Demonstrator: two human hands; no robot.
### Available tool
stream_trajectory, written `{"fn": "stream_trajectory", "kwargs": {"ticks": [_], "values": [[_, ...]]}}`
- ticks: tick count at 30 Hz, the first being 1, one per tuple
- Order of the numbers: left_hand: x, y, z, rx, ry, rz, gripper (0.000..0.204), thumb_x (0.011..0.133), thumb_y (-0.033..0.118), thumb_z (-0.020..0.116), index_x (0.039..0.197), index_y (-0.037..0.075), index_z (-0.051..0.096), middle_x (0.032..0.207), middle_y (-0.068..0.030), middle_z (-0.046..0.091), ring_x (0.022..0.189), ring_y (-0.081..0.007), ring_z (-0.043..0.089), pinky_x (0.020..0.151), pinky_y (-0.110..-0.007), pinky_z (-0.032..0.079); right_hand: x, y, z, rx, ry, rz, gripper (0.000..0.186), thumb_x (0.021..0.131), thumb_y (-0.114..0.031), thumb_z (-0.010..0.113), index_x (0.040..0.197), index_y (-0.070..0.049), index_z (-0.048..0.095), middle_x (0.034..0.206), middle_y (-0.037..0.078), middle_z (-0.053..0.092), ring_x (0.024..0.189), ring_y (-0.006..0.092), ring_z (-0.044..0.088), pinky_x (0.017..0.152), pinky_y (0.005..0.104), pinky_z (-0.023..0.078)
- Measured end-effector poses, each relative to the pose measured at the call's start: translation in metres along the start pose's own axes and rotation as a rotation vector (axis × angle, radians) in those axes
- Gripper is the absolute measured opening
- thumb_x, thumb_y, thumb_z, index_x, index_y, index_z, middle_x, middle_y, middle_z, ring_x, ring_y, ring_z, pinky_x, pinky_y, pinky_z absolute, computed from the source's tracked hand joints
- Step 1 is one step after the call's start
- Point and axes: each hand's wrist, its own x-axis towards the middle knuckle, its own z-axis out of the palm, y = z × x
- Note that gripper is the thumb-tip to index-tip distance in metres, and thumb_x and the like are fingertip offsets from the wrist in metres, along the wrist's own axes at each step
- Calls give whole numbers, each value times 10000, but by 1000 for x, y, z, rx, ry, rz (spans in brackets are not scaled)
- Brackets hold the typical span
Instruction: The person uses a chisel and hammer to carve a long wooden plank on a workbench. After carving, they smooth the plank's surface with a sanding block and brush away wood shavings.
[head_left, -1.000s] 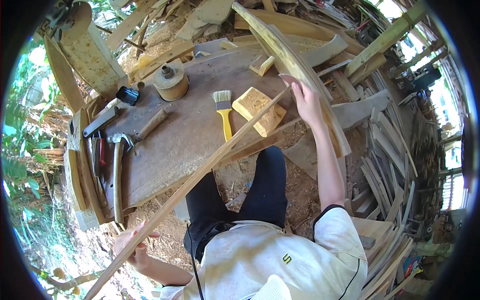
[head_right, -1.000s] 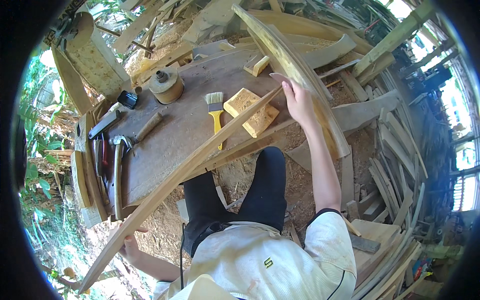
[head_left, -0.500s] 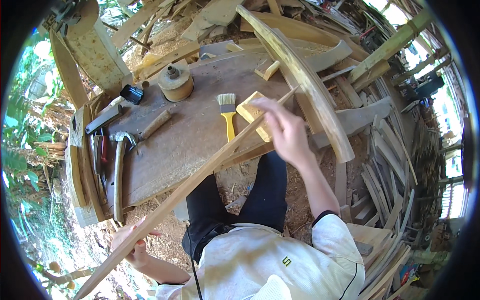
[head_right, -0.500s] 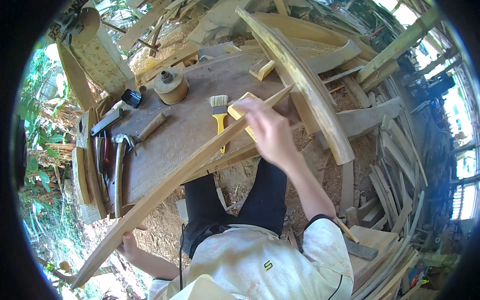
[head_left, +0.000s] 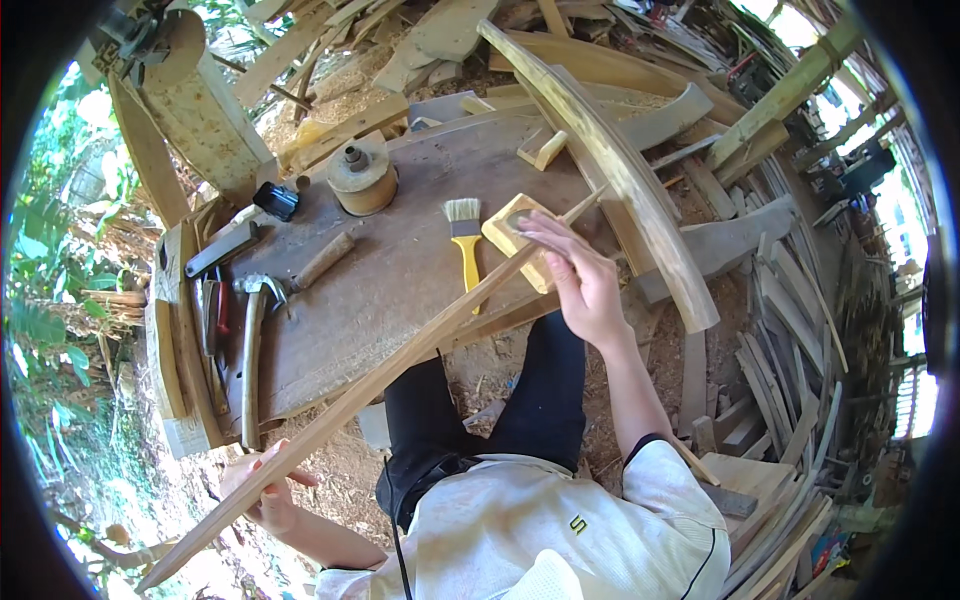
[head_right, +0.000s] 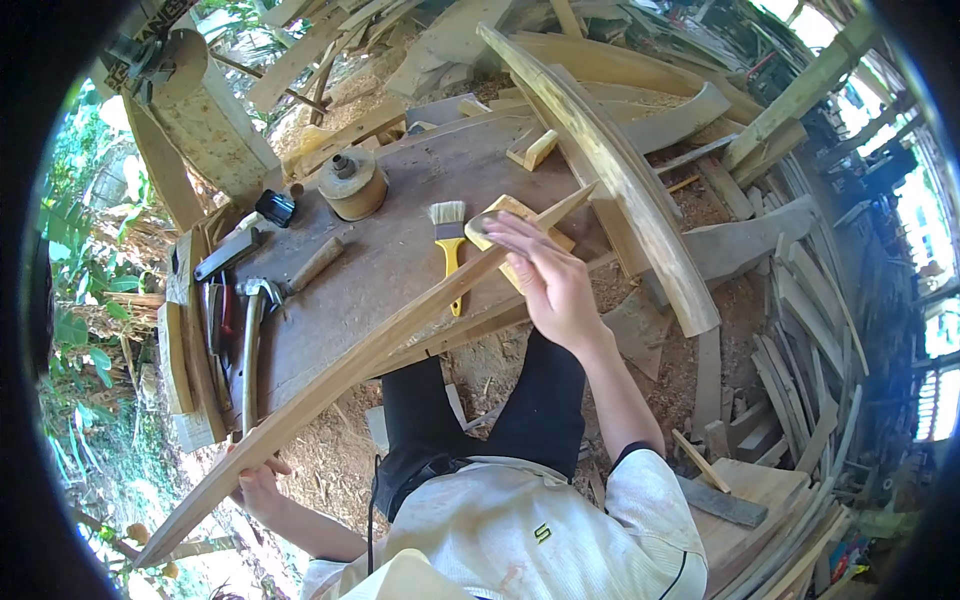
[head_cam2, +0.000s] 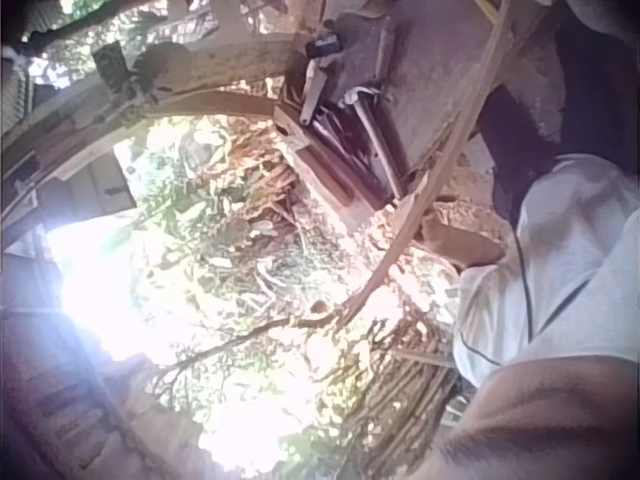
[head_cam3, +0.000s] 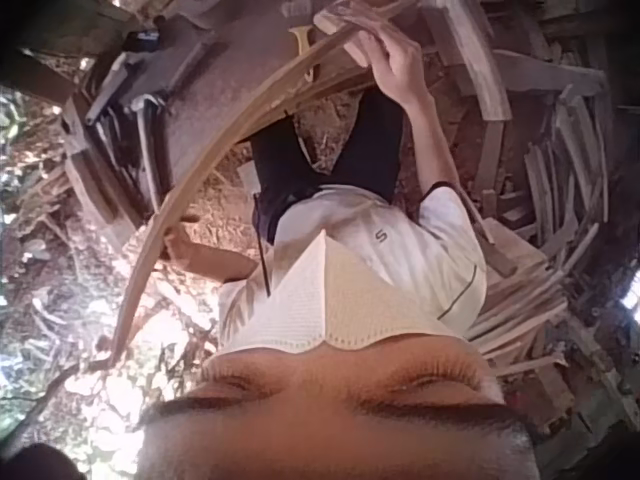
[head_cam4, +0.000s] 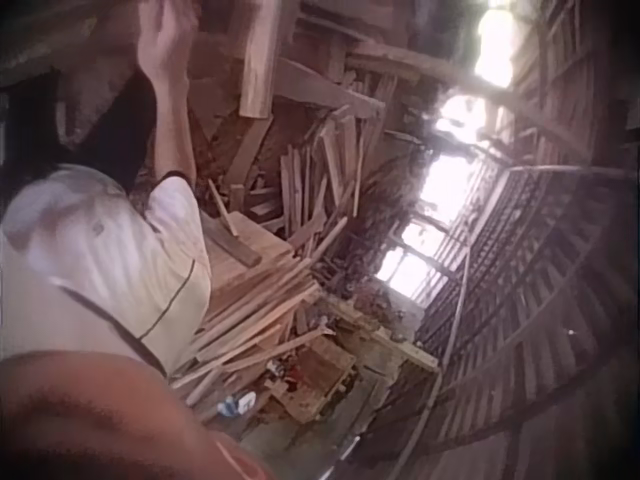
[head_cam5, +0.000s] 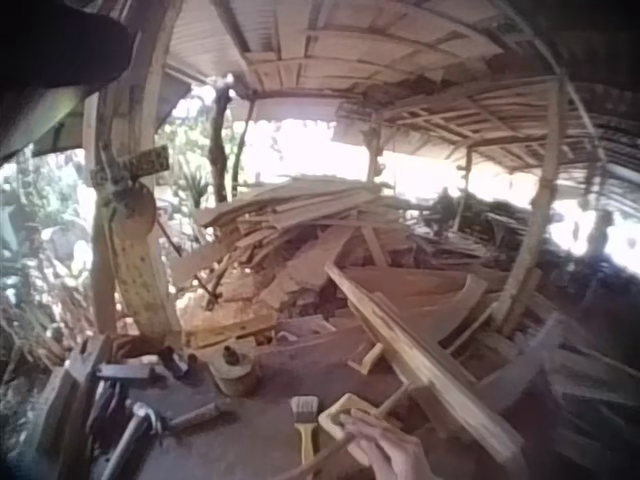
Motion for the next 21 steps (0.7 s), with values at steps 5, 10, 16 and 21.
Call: {"fn": "stream_trajectory", "kwargs": {"ticks": [5, 10, 16, 21], "values": [[-6, 17, -22, 79, 120, 89, 497, 1030, 370, 709, 1452, 126, 616, 1124, -238, 750, 458, -253, 648, 444, -331, 572, -20, 15, 8, 75, 327, 231, 294, 1122, -98, 526, 1338, 49, 659, 1296, 148, 733, 1261, 228, 668, 1079, 371, 514], [-5, 23, -28, 256, 234, 171, 537, 1037, 406, 688, 1448, 73, 597, 1112, -207, 722, 474, -260, 636, 672, -367, 643, -44, 9, 44, 236, 374, 366, 331, 1134, -164, 540, 1349, 66, 643, 1217, 100, 734, 1140, 138, 658, 1004, 303, 498], [23, 26, -5, 437, -38, 12, 582, 1069, 407, 628, 1472, -12, 594, 979, -293, 764, 700, -306, 740, 1006, -554, 573, -54, 1, 62, 300, 297, 363, 342, 1133, -179, 553, 1357, 63, 642, 1218, 89, 735, 1125, 140, 665, 997, 296, 498], [47, -3, 13, 201, -147, -27, 669, 973, 391, 756, 1468, -26, 587, 1180, -301, 741, 1055, -386, 758, 1048, -566, 578, -56, -4, 54, 271, 132, 414, 348, 1131, -182, 560, 1358, 65, 652, 1193, 80, 751, 1062, 124, 671, 952, 282, 507]]}}
